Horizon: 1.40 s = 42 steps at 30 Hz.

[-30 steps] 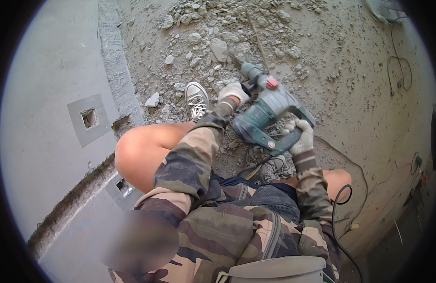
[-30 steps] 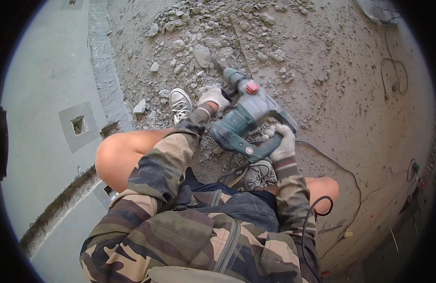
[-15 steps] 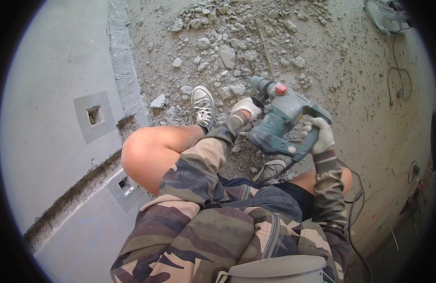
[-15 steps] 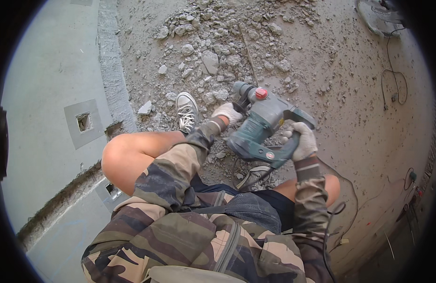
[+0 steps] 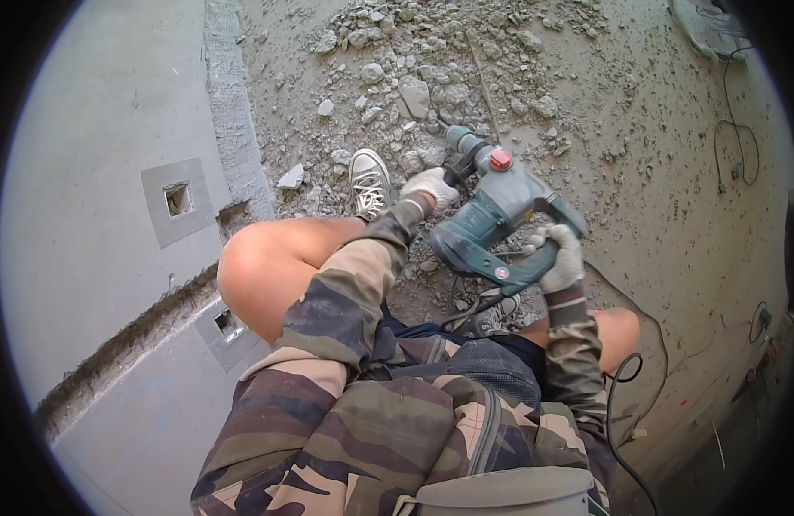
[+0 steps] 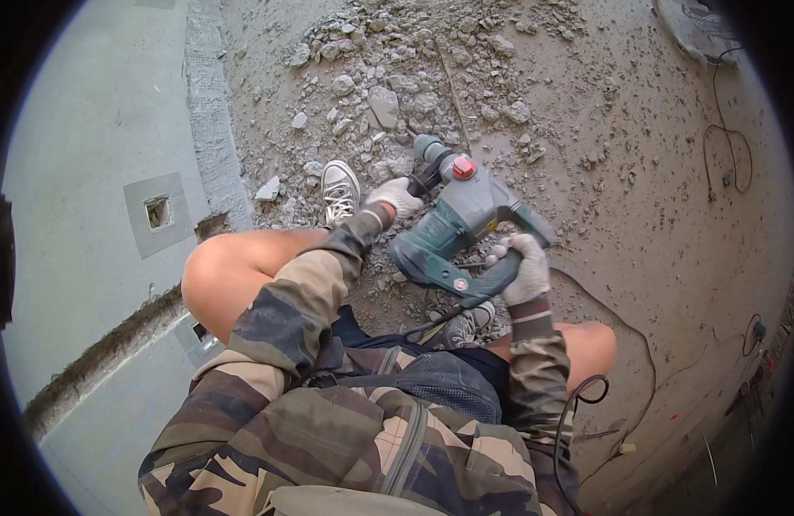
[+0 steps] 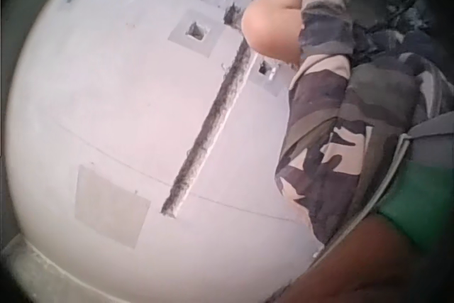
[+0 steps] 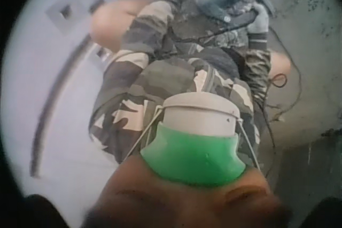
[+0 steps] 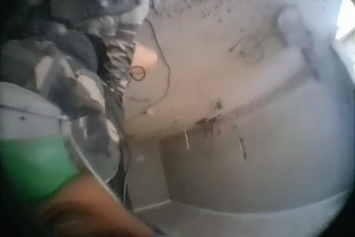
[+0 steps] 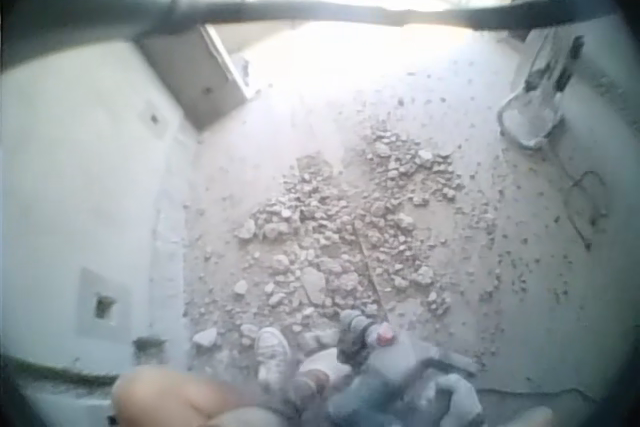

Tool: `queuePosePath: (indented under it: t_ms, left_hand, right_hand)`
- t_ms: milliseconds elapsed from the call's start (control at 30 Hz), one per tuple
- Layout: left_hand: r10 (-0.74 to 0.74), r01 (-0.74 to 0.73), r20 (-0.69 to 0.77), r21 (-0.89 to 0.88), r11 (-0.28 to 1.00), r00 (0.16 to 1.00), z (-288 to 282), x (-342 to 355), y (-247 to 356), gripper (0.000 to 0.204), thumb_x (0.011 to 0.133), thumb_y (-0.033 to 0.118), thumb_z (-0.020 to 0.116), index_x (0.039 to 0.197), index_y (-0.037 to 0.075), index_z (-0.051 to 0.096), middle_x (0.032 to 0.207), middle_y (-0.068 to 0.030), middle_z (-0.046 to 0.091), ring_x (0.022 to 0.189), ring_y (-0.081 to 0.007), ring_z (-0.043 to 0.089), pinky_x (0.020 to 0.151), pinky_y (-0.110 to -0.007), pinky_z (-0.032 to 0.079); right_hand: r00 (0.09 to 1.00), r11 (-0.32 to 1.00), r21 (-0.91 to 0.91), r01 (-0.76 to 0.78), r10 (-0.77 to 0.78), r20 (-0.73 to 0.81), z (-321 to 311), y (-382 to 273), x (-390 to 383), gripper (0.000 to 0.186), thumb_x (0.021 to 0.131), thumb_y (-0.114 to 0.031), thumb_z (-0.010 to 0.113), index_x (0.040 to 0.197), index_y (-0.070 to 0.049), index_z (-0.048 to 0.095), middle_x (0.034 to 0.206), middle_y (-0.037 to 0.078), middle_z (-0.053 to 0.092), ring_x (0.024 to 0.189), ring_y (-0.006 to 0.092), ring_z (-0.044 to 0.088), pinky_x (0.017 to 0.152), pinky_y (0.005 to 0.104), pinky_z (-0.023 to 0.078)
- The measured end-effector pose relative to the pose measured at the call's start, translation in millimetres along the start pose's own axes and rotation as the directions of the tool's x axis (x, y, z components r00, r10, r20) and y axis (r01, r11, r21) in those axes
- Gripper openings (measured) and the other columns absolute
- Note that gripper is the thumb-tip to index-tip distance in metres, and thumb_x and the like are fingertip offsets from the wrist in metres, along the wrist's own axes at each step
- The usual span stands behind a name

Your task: Use an angle grinder and a hammer drill to break up and demolish concrete floor.

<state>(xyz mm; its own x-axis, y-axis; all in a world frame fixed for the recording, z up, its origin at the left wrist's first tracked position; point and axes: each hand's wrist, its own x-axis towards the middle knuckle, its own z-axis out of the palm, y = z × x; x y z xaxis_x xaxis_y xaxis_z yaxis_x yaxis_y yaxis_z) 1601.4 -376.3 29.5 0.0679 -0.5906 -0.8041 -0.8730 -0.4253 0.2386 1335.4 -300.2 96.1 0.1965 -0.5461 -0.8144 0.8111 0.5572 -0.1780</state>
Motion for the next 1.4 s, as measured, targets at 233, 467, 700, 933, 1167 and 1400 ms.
queuePosePath:
  t_ms: [233, 467, 700, 933, 1167, 1400]
  left_hand:
    - [0.110, 0.123, 0.167, -0.937, 0.328, 0.980, 110, -35, 36, 0.033, 0.083, 0.026, 0.062, 0.108, 0.003, 0.062, 0.096, -0.0117, 0.067, 0.088, -0.0218, 0.063, 0.077, -0.039, 0.050]
    - [0.600, -0.302, -0.083, -0.913, 0.274, 0.795, 139, 3, -16, 0.034, 0.097, 0.013, 0.039, 0.130, 0.006, 0.044, 0.131, -0.0108, 0.050, 0.120, -0.0223, 0.047, 0.102, -0.034, 0.038]
    - [0.380, 0.387, 0.247, -0.852, -0.353, 0.891, 124, -2, -10, 0.034, 0.094, 0.022, 0.050, 0.125, 0.007, 0.052, 0.122, -0.0109, 0.058, 0.114, -0.0230, 0.053, 0.096, -0.034, 0.042]
    - [0.325, 0.414, 0.316, -0.860, -0.298, 0.891, 102, -26, -14, 0.035, 0.093, 0.023, 0.051, 0.124, 0.007, 0.052, 0.121, -0.0110, 0.059, 0.113, -0.0235, 0.054, 0.096, -0.034, 0.042]
    - [0.325, 0.395, 0.300, -0.874, -0.284, 0.897, 93, -27, -12, 0.036, 0.092, 0.024, 0.052, 0.123, 0.006, 0.053, 0.120, -0.0110, 0.059, 0.112, -0.0240, 0.054, 0.095, -0.035, 0.042]
    - [0.315, 0.403, 0.316, -0.876, -0.264, 0.895, 89, -32, -21, 0.037, 0.091, 0.026, 0.053, 0.122, 0.005, 0.054, 0.120, -0.0111, 0.060, 0.112, -0.0245, 0.055, 0.095, -0.035, 0.043]
  right_hand:
    - [0.971, 0.455, -0.860, 0.231, -0.158, 0.178, 104, -76, -70, 0.010, 0.075, -0.009, 0.056, 0.076, 0.001, 0.059, 0.059, 0.005, 0.056, 0.050, 0.0124, 0.053, 0.048, 0.0259, 0.044]
    - [0.842, -0.122, -0.873, 0.472, -0.231, 0.487, 125, -8, -68, 0.028, 0.070, -0.009, 0.060, 0.096, 0.001, 0.060, 0.086, 0.023, 0.064, 0.084, 0.0390, 0.063, 0.073, 0.0391, 0.052]
    - [0.817, -0.247, -0.859, 0.448, -0.275, 0.506, 129, 17, -84, 0.025, 0.069, -0.012, 0.065, 0.092, -0.003, 0.059, 0.080, 0.019, 0.064, 0.078, 0.0386, 0.064, 0.069, 0.0399, 0.052]
    - [0.830, -0.354, -0.811, 0.466, -0.142, 0.539, 116, 61, -84, 0.029, 0.069, -0.024, 0.073, 0.085, -0.006, 0.056, 0.076, 0.016, 0.061, 0.072, 0.0374, 0.062, 0.063, 0.0424, 0.050]
    - [0.839, -0.430, -0.767, 0.477, -0.037, 0.543, 113, 63, -86, 0.029, 0.069, -0.023, 0.070, 0.087, -0.005, 0.054, 0.078, 0.018, 0.062, 0.072, 0.0364, 0.063, 0.064, 0.0428, 0.051]
    - [0.863, -0.520, -0.697, 0.493, 0.192, 0.467, 106, 87, -80, 0.030, 0.069, -0.023, 0.067, 0.088, -0.003, 0.054, 0.076, 0.014, 0.063, 0.070, 0.0322, 0.065, 0.064, 0.0417, 0.051]
